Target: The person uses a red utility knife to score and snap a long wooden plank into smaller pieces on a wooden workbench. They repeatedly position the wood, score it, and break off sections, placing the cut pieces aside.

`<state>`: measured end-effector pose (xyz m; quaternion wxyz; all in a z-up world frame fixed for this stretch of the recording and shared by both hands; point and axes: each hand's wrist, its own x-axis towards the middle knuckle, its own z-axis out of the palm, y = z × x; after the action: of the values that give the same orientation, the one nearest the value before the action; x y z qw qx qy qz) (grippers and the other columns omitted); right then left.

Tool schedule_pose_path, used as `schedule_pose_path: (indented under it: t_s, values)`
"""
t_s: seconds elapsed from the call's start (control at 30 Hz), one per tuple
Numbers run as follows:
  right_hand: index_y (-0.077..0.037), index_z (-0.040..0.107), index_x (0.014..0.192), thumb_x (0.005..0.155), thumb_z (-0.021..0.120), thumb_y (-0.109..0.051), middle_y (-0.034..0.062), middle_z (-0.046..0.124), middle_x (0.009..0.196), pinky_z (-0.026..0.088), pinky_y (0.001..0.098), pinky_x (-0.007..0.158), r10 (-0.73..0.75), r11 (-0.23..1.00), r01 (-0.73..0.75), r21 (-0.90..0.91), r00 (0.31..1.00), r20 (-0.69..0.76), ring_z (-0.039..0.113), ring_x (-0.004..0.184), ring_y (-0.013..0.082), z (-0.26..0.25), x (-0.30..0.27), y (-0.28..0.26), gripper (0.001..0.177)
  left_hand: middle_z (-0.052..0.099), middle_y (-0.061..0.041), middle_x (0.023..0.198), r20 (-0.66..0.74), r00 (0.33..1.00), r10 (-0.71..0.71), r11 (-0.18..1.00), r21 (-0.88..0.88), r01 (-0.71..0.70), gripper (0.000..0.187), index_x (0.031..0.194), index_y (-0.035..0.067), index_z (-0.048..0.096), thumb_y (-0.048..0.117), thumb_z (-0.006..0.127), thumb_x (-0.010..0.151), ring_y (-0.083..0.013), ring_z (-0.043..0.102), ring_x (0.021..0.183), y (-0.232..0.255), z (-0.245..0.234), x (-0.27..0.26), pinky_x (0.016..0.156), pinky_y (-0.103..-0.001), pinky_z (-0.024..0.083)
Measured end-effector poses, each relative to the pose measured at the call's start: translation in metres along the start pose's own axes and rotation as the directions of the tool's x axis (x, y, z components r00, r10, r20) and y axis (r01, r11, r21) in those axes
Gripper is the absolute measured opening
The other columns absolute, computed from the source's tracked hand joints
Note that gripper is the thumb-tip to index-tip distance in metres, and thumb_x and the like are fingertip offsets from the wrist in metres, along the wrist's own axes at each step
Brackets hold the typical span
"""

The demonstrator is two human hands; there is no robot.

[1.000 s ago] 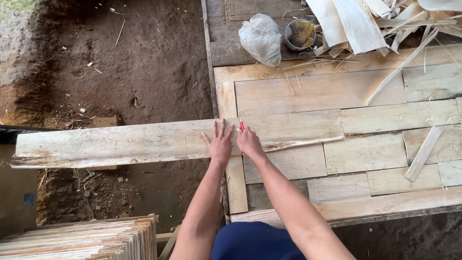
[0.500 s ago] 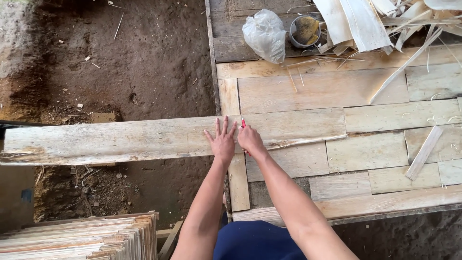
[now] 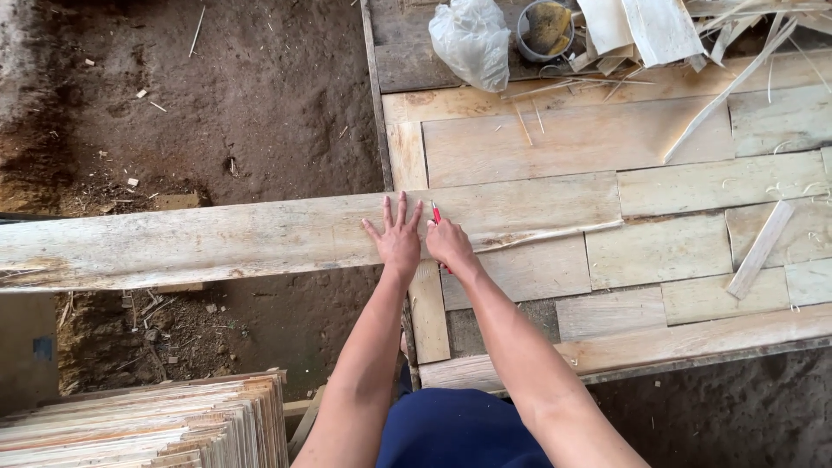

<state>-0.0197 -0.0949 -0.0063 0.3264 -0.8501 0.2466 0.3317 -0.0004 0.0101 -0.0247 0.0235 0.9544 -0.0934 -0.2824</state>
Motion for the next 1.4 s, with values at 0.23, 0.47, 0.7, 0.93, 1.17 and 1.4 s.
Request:
schedule_pose_path:
  t_s: [0.23, 0.47, 0.7, 0.93, 1.17, 1.4]
  values:
    - [0.004, 0.066, 0.112, 0.098, 0.035, -0.040, 0.0145, 0.073, 0.069, 0.061, 0.0451, 0.065, 0.018, 1.000, -0.018, -0.003, 1.000, -0.014, 0.071, 0.049, 0.0284, 0.022, 0.017, 0.031, 0.055, -0.004, 0.006, 0.174, 0.015, 1.000, 0.001, 1.000, -0.011, -0.001, 0.077, 0.162, 0.043, 0.021, 0.030, 0.065, 0.100, -0.0309, -0.007, 0.159, 0.002, -0.009, -0.007, 0.114, -0.081, 0.003]
    - [0.004, 0.068, 0.108, 0.099, 0.035, -0.039, 0.0164, 0.072, 0.067, 0.059, 0.0478, 0.067, 0.008, 1.000, -0.007, 0.020, 1.000, -0.010, 0.071, 0.052, 0.0309, 0.033, 0.009, 0.050, 0.055, -0.003, 0.006, 0.174, -0.019, 1.000, 0.010, 1.000, -0.016, -0.011, 0.074, 0.162, 0.042, 0.022, 0.031, 0.062, 0.101, -0.0306, -0.007, 0.159, 0.000, -0.006, -0.005, 0.113, -0.082, 0.003]
    - [0.007, 0.068, 0.110, 0.100, 0.035, -0.039, 0.0220, 0.074, 0.076, 0.057, 0.0535, 0.077, 0.016, 0.999, -0.017, 0.040, 1.000, 0.023, 0.074, 0.066, 0.0371, 0.028, -0.046, 0.041, 0.057, -0.004, 0.005, 0.174, -0.036, 0.999, 0.015, 1.000, -0.026, -0.015, 0.075, 0.162, 0.042, 0.024, 0.032, 0.065, 0.100, -0.0308, -0.009, 0.159, -0.001, 0.001, -0.002, 0.112, -0.083, 0.004]
    - [0.005, 0.065, 0.121, 0.101, 0.032, -0.042, 0.0263, 0.075, 0.098, 0.055, 0.0569, 0.092, 0.049, 0.999, -0.050, 0.011, 0.997, 0.067, 0.075, 0.093, 0.0426, 0.029, -0.084, 0.039, 0.061, -0.005, 0.005, 0.174, -0.017, 1.000, 0.008, 1.000, -0.004, -0.008, 0.076, 0.162, 0.042, 0.023, 0.030, 0.065, 0.100, -0.0298, -0.010, 0.158, 0.000, -0.002, -0.004, 0.111, -0.084, 0.004]
    - [0.004, 0.066, 0.112, 0.100, 0.034, -0.042, 0.0169, 0.073, 0.074, 0.057, 0.0523, 0.083, 0.052, 0.998, -0.055, 0.035, 0.994, 0.092, 0.075, 0.071, 0.0338, 0.025, -0.105, 0.037, 0.057, 0.000, 0.004, 0.174, -0.036, 0.999, 0.017, 1.000, 0.020, -0.016, 0.076, 0.161, 0.042, 0.026, 0.026, 0.066, 0.098, -0.0304, -0.002, 0.159, 0.000, -0.009, -0.003, 0.111, -0.083, 0.012]
    - [0.004, 0.064, 0.107, 0.102, 0.039, -0.039, 0.0163, 0.064, 0.055, 0.059, 0.0419, 0.055, -0.015, 0.958, -0.002, 0.287, 0.998, 0.058, 0.068, 0.048, 0.0285, 0.010, -0.145, 0.051, 0.050, 0.026, -0.007, 0.165, -0.109, 0.983, 0.144, 0.989, 0.022, -0.143, 0.106, 0.163, 0.024, 0.023, 0.044, 0.084, 0.079, -0.0287, 0.016, 0.155, -0.024, -0.023, 0.006, 0.117, -0.068, 0.024]
